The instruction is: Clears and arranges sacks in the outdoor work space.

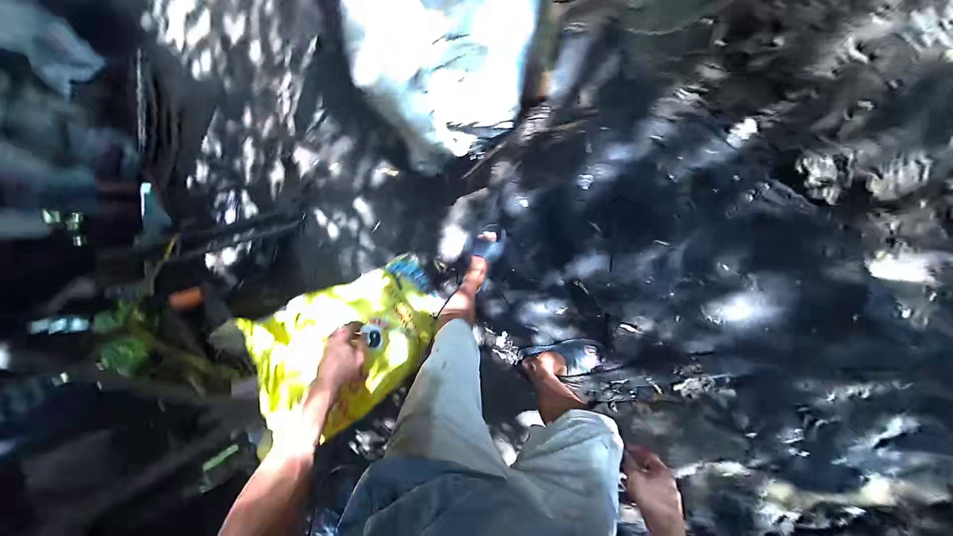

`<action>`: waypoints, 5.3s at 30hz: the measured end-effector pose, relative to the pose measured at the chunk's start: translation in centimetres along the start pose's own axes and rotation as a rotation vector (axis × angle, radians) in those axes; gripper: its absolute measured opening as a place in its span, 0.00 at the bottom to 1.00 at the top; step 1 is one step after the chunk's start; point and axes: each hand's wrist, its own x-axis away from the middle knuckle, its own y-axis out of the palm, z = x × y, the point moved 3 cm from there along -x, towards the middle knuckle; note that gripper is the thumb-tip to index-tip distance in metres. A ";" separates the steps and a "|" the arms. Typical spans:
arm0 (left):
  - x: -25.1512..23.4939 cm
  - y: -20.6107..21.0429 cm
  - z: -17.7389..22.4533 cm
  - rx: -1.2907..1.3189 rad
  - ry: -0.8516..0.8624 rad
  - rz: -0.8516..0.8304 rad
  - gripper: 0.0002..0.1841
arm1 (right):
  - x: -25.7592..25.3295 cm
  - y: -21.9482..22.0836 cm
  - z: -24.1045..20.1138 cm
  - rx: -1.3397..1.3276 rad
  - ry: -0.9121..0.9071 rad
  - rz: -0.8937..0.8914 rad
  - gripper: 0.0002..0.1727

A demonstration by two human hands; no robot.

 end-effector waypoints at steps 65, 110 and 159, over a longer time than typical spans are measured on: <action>9.0 14.7 18.7 0.425 0.498 -0.332 0.27 | 10.9 -2.9 -10.2 -0.607 -0.297 0.326 0.28; -44.6 29.0 20.3 0.066 0.463 -0.390 0.25 | -21.6 30.6 -11.9 -0.933 0.664 0.637 0.28; -37.9 27.6 28.1 -0.531 0.471 -0.343 0.20 | -28.7 19.8 -7.2 -0.485 0.404 0.240 0.19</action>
